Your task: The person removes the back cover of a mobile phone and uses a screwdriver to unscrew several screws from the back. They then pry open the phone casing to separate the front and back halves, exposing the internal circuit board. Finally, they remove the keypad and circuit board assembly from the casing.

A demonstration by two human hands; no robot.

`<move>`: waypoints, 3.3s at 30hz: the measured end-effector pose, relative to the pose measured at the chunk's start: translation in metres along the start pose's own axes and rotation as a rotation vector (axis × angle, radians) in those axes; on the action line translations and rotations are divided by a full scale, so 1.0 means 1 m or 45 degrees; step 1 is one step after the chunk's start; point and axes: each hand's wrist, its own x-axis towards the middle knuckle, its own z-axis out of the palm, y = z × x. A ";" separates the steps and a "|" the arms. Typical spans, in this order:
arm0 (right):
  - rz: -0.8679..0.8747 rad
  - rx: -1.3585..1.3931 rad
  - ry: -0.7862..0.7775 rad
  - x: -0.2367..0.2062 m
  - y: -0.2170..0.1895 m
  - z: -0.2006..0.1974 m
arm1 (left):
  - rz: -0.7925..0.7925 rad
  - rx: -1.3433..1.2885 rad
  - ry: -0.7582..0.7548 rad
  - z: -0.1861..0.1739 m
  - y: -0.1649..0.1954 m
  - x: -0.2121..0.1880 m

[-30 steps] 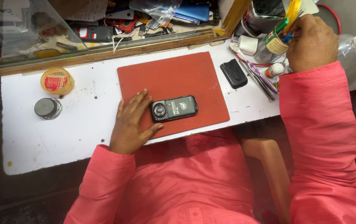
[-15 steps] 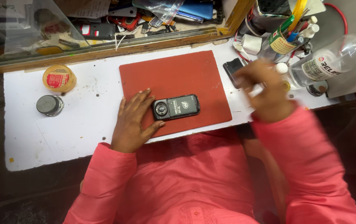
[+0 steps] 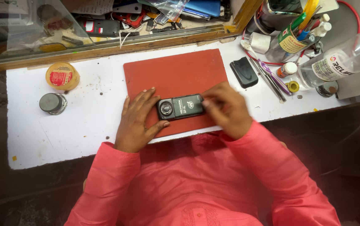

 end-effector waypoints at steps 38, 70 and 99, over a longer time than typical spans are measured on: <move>0.260 -1.226 0.481 -0.064 0.078 -0.085 | -0.046 -0.121 -0.014 -0.009 0.004 -0.003; 0.360 -1.298 0.152 -0.028 0.098 -0.097 | -0.017 -0.088 -0.017 -0.006 0.001 -0.004; -0.452 -0.137 -0.030 -0.017 -0.040 0.028 | 0.061 -0.068 0.029 -0.003 0.005 -0.005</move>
